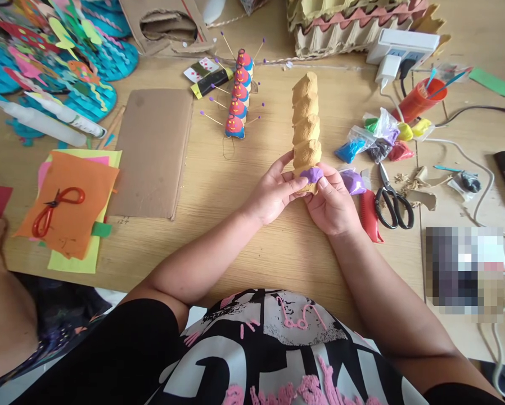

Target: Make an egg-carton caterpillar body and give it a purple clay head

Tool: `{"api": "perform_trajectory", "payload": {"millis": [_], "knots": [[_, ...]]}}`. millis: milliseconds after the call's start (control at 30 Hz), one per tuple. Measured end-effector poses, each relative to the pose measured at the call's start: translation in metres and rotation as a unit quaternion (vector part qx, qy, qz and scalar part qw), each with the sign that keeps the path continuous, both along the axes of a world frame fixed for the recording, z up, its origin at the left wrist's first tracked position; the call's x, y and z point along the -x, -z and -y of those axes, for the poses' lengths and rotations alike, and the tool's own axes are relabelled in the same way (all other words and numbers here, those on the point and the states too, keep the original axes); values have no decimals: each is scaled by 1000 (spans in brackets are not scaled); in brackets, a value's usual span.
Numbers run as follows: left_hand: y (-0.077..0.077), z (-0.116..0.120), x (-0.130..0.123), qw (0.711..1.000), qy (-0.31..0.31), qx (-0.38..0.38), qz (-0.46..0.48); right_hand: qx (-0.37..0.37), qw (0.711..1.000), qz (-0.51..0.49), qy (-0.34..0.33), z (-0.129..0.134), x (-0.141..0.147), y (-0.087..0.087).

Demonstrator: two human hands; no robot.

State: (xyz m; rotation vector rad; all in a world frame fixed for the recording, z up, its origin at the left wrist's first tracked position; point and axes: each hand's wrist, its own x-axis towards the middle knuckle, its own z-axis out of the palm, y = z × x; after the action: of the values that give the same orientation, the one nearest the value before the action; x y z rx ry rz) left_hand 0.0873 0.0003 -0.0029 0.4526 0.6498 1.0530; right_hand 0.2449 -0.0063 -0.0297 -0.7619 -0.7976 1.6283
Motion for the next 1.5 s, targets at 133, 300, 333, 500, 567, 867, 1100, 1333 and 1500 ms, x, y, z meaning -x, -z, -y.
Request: {"api": "perform_trajectory", "payload": {"millis": [133, 300, 333, 500, 567, 867, 1100, 1333, 1500], "knots": [[3, -1, 0, 1000, -3, -18, -16, 3, 1000, -19, 7, -1, 1, -1], [9, -1, -1, 997, -3, -69, -47, 1, 999, -30, 9, -1, 3, -2], [10, -1, -1, 996, -4, -75, -52, 1, 1000, -29, 10, -1, 3, -1], [15, -2, -3, 993, -18, -98, -65, -1, 1000, -14, 10, 0, 3, -1], [16, -2, -3, 992, -19, -102, -68, -4, 1000, -8, 8, 1, 3, -1], [10, -2, 0, 996, 5, -82, -26, -10, 1000, -18, 6, 1, 1, -1], [7, -2, 1, 999, 1, -40, 6, -8, 1000, 15, -7, -3, -2, 6], [7, -2, 1, 999, -24, -32, 12, -63, 995, 75, -5, -2, 0, 0], [7, -1, 0, 999, -28, -40, -12, -119, 980, 145, 60, 2, 8, -1]]}}
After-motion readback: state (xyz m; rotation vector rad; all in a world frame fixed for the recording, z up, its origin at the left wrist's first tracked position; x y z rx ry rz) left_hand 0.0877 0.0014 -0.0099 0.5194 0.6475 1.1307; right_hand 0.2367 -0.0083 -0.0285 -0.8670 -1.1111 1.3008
